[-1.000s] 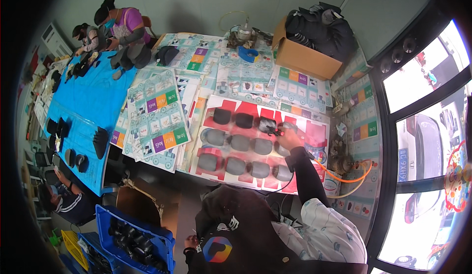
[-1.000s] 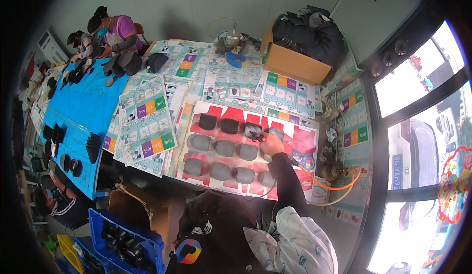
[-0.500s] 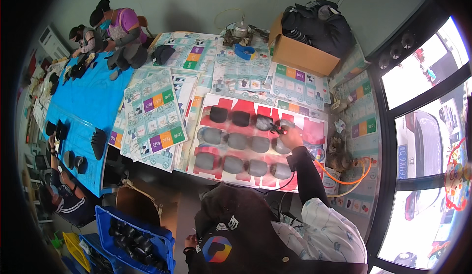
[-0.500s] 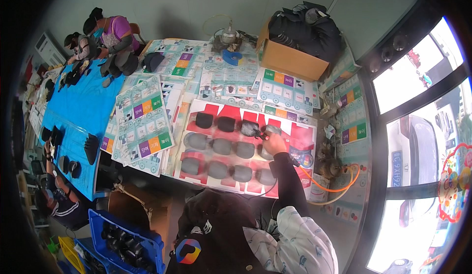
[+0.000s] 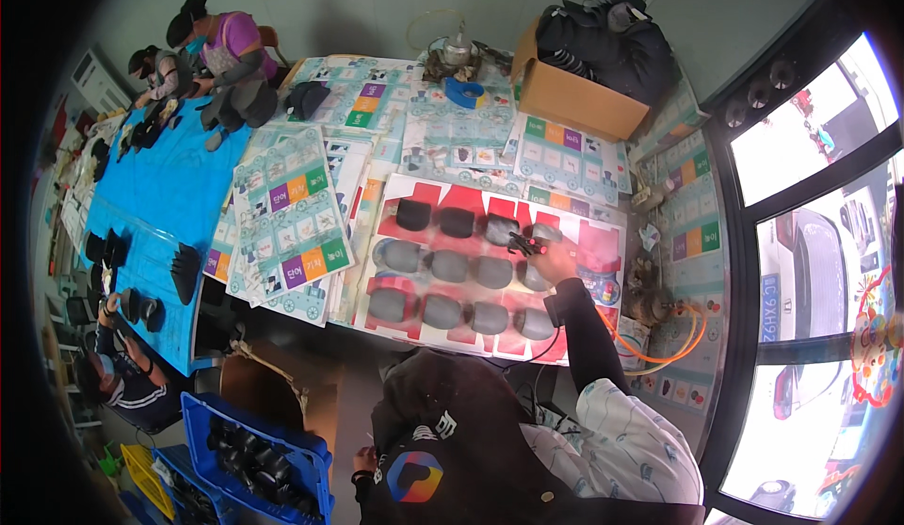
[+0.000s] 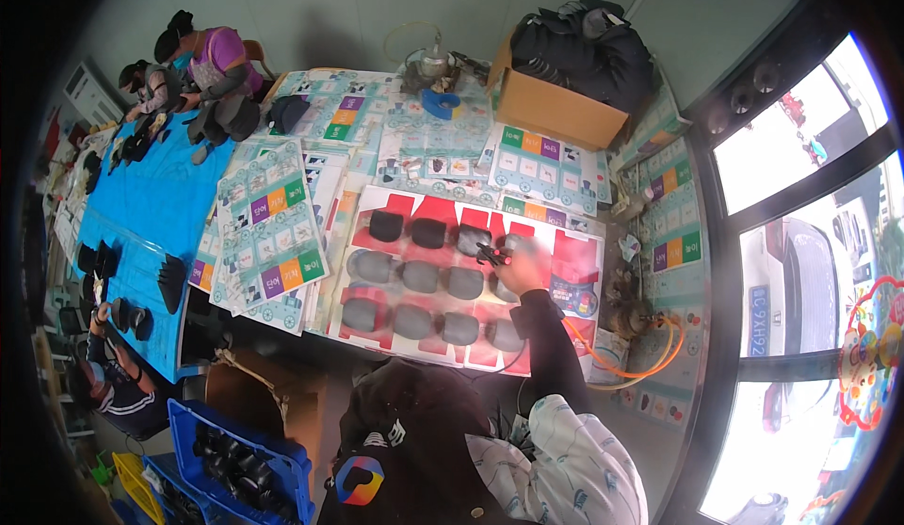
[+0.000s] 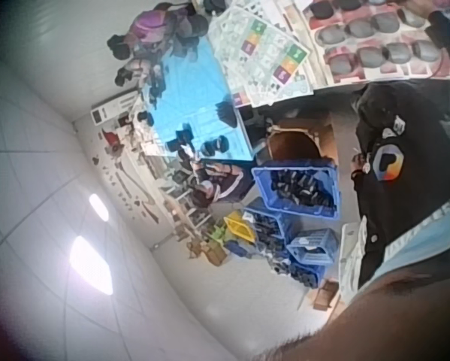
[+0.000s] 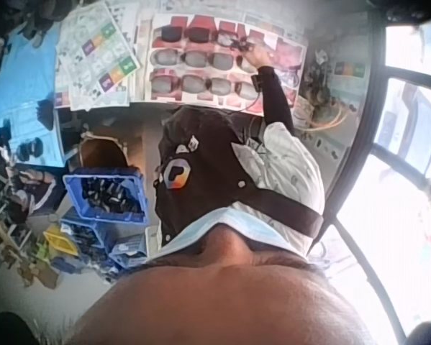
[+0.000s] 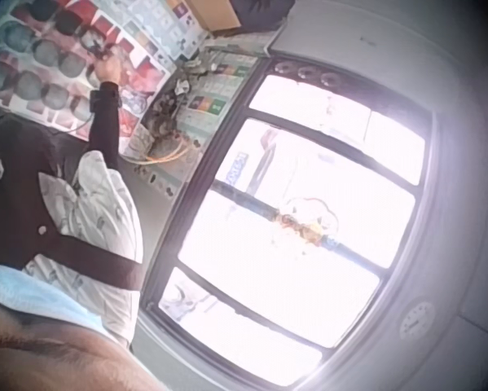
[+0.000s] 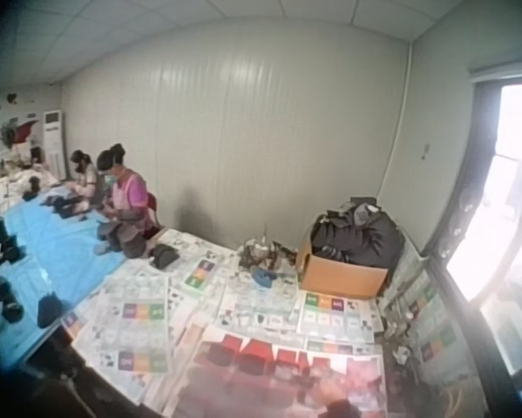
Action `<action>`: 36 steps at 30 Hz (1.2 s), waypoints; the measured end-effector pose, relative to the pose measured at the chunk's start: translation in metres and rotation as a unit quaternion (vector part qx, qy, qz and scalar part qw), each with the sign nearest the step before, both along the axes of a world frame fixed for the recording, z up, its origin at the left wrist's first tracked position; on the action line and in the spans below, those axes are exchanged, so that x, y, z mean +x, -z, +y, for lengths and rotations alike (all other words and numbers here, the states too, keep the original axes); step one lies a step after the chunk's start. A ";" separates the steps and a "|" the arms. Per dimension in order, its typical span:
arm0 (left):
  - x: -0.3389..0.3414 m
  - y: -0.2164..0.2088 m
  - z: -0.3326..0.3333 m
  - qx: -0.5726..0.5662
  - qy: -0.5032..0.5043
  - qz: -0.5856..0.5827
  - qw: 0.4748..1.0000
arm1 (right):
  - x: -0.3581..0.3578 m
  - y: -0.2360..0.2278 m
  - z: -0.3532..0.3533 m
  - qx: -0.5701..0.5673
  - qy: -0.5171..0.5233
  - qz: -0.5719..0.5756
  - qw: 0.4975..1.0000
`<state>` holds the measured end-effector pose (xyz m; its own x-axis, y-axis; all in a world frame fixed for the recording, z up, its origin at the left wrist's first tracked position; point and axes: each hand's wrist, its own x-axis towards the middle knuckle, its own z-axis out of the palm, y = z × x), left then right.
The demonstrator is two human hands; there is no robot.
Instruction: The recorder uses a handheld glue spray gun to apply adhesive to a set of shoe components arranged on a template, then reorganizes the items on the table.
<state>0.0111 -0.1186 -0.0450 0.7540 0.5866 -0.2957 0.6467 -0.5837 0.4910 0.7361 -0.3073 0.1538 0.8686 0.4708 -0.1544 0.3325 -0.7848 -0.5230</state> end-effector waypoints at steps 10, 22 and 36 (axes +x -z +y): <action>0.005 -0.009 0.007 -0.251 -0.185 0.067 0.948 | 0.017 0.007 -0.009 -0.023 -0.042 0.001 0.999; 0.022 -0.023 0.013 -0.204 -0.191 0.052 0.959 | 0.053 -0.048 0.025 0.034 -0.039 0.061 0.997; 0.045 -0.049 0.029 -0.094 -0.121 0.184 0.971 | 0.118 -0.039 0.060 0.032 0.018 0.091 0.995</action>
<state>0.0560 -0.0892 0.0040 0.4240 0.6430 -0.6377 0.9055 -0.3147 0.2847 0.8536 -0.2475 0.1931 0.8455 0.4536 -0.2818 0.1998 -0.7580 -0.6208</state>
